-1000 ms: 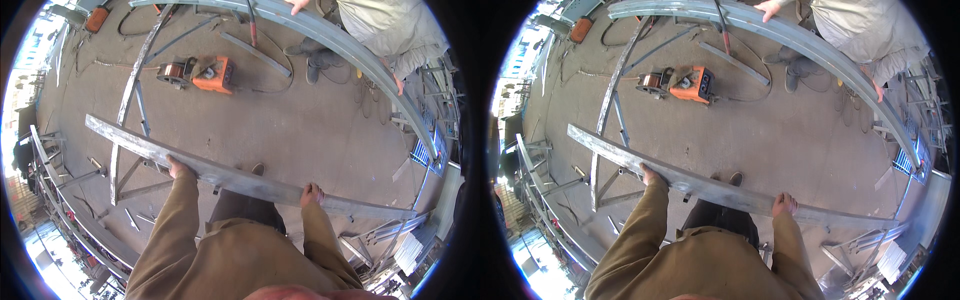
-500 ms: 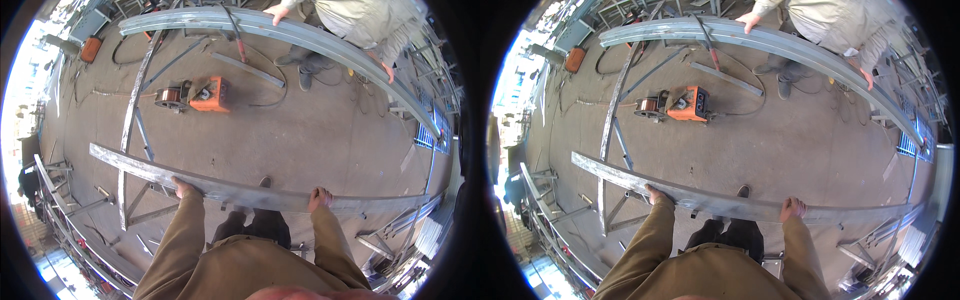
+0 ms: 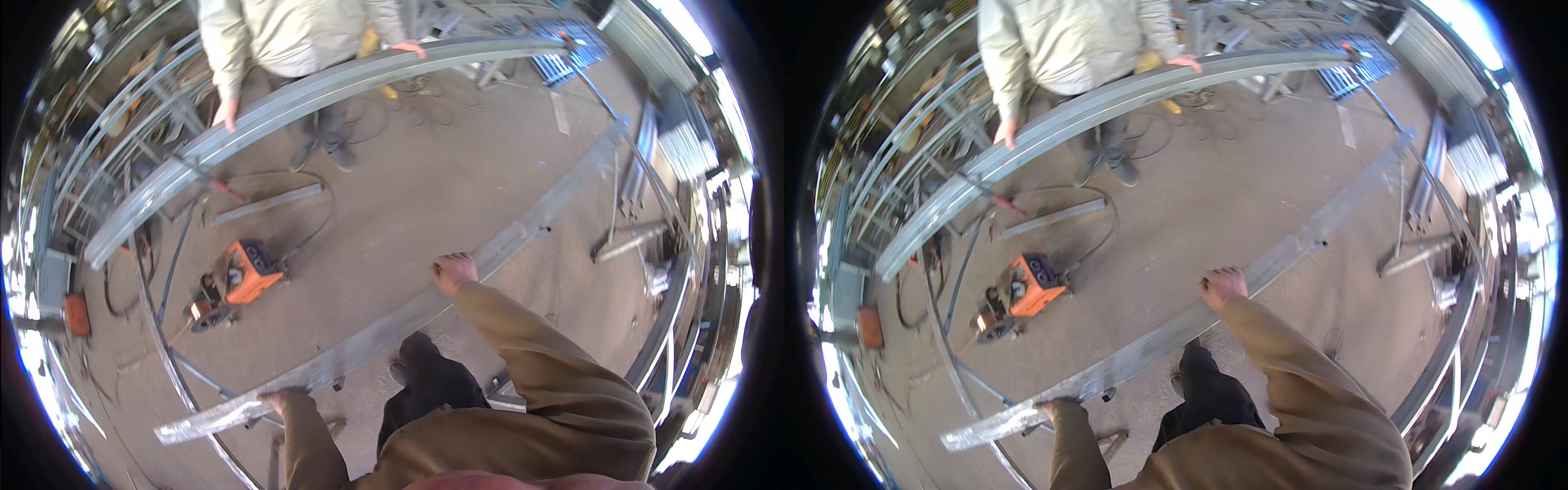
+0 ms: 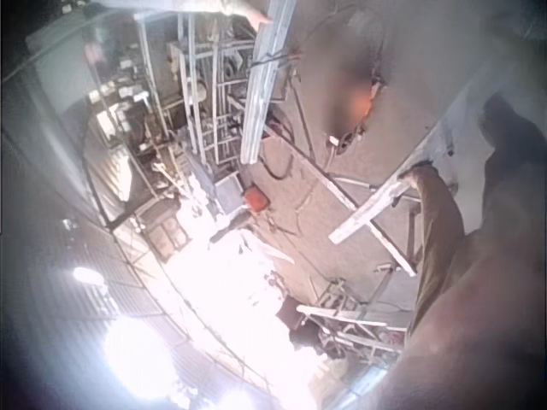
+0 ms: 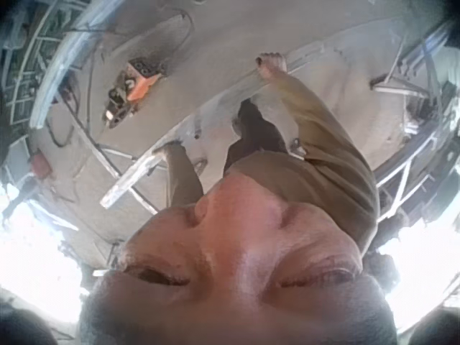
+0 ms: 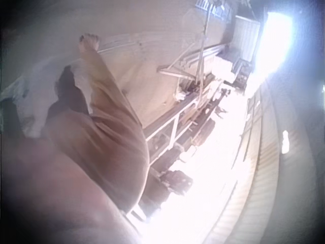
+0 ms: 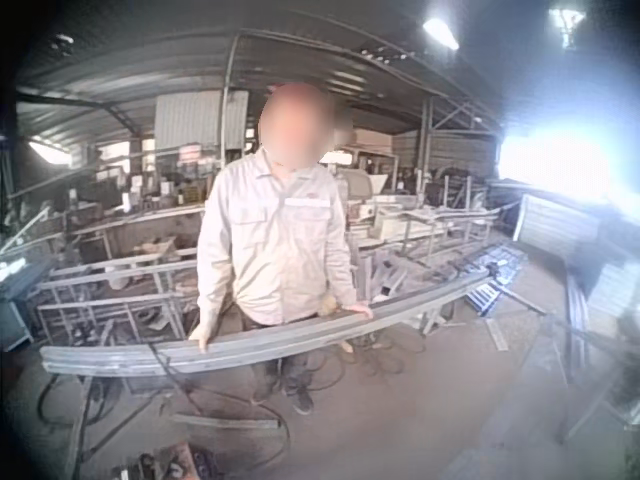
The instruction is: The person picks up a long metal bar and positions it between two curved metal frame sections on the floor. They adjust the bar's placement by hand to align it with the frame, then hold it in place while another person welds the joint. The person continues to hold and reposition the bar as needed during the welding process.
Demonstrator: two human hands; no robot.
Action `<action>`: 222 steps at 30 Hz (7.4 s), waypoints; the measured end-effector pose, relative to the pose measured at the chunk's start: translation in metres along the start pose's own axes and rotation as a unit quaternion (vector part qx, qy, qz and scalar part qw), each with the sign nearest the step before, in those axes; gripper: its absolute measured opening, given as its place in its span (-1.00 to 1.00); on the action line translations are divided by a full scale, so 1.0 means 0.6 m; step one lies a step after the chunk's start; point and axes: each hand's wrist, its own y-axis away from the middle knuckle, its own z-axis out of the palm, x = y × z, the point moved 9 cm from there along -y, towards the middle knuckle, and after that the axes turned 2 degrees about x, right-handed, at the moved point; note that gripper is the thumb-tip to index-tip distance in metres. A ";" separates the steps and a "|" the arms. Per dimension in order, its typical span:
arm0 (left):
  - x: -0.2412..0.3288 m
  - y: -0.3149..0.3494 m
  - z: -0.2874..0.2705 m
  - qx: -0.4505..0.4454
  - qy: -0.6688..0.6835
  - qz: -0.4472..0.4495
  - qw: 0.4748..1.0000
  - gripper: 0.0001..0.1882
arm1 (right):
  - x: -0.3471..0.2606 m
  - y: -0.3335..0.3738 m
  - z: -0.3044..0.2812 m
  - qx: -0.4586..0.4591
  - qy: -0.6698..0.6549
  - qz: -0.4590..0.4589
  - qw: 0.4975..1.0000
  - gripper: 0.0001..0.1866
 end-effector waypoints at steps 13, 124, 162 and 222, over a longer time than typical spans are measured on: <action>0.015 0.003 0.002 -0.023 -0.372 0.122 0.920 0.05 | -0.006 0.002 -0.021 0.015 -0.038 0.007 0.999 -0.79; 0.085 -0.058 -0.025 0.137 -0.274 0.188 0.933 0.06 | -0.013 0.000 0.018 0.020 0.003 -0.026 0.999 -0.83; 0.098 -0.063 -0.034 0.184 -0.290 0.221 0.913 0.05 | -0.009 0.002 0.030 0.019 0.025 -0.037 0.999 -0.80; 0.108 -0.059 -0.035 0.197 -0.277 0.248 0.907 0.03 | -0.007 0.001 0.039 -0.009 0.043 -0.029 0.999 -0.78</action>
